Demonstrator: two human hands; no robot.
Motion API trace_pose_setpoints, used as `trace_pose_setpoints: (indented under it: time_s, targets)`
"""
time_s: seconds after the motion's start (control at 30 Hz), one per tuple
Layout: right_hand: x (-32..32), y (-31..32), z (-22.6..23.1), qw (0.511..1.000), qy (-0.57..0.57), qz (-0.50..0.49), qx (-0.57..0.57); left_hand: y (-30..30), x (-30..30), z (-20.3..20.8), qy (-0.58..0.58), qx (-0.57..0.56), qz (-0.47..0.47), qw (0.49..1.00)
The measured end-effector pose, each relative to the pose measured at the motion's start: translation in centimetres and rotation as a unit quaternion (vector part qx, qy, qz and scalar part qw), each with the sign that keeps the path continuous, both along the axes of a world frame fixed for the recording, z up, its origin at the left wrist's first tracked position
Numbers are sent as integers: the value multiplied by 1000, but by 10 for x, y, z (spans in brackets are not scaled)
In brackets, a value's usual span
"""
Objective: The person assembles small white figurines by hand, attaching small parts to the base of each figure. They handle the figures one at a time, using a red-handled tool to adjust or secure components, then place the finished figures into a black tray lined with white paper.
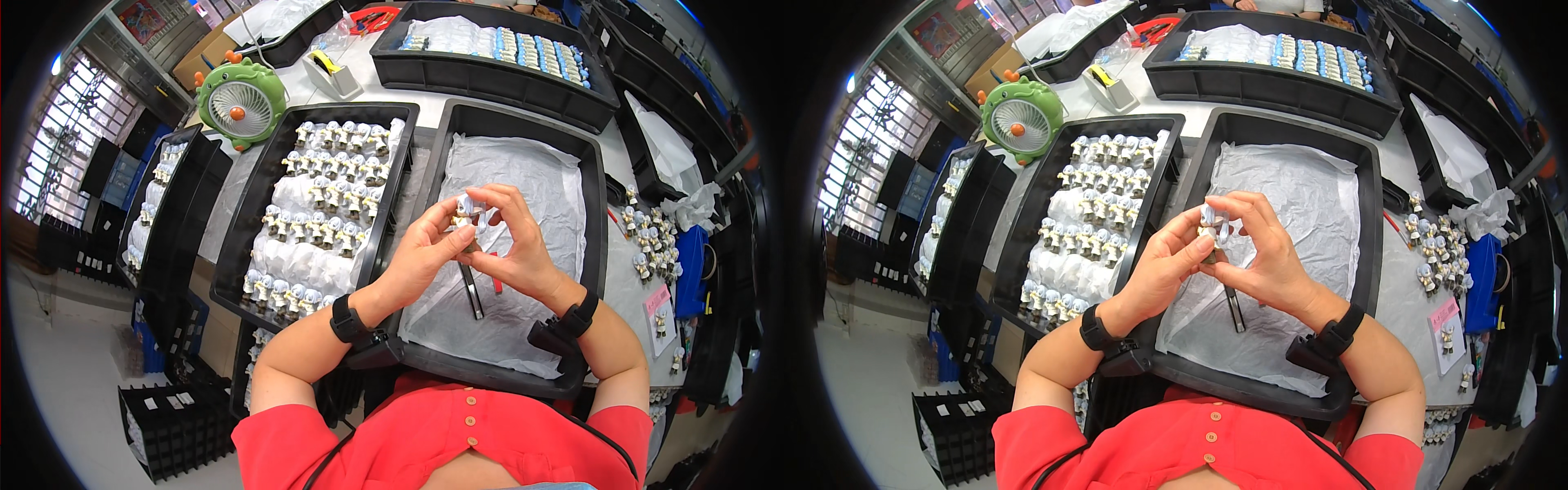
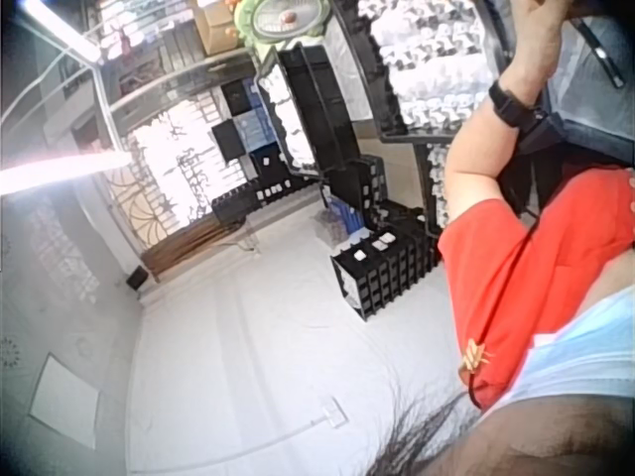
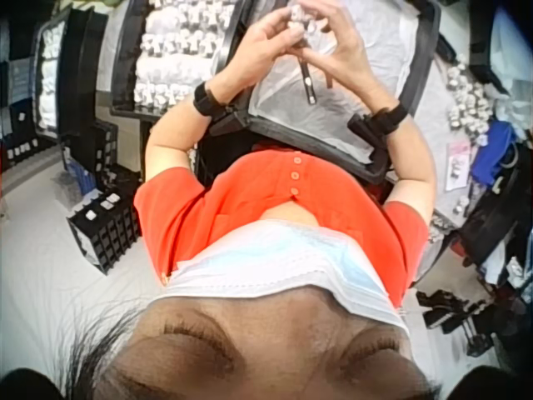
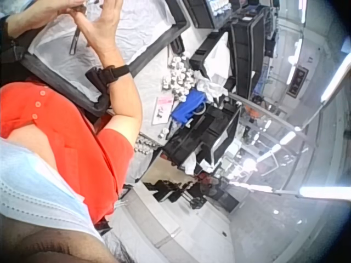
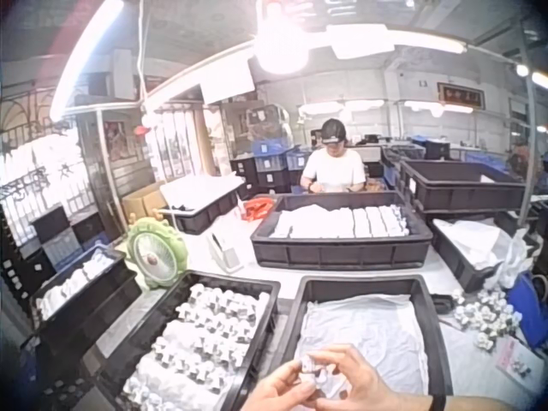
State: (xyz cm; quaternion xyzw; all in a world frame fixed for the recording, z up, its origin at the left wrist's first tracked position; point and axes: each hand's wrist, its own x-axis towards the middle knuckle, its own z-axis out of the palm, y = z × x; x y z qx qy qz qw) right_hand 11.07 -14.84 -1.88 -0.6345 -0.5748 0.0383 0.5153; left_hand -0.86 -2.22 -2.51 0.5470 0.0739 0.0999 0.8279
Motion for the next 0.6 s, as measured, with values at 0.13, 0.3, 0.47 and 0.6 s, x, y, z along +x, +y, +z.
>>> trace_pose_setpoints:
  time_s: [0.13,0.3,0.47,0.6]
  targets:
    - [-1,0,0,1000,-1,-5,2,0,1,1,-8,-6,-11,1000]
    - [-2,0,0,1000,4,-8,7,3,0,3,-17,-21,-35,999]
    - [-2,0,-4,1000,0,-9,16,1,-1,8,-26,-11,-37,999]
    - [-2,1,-1,999,-10,-13,31,2,-1,9,-25,-9,-39,999]
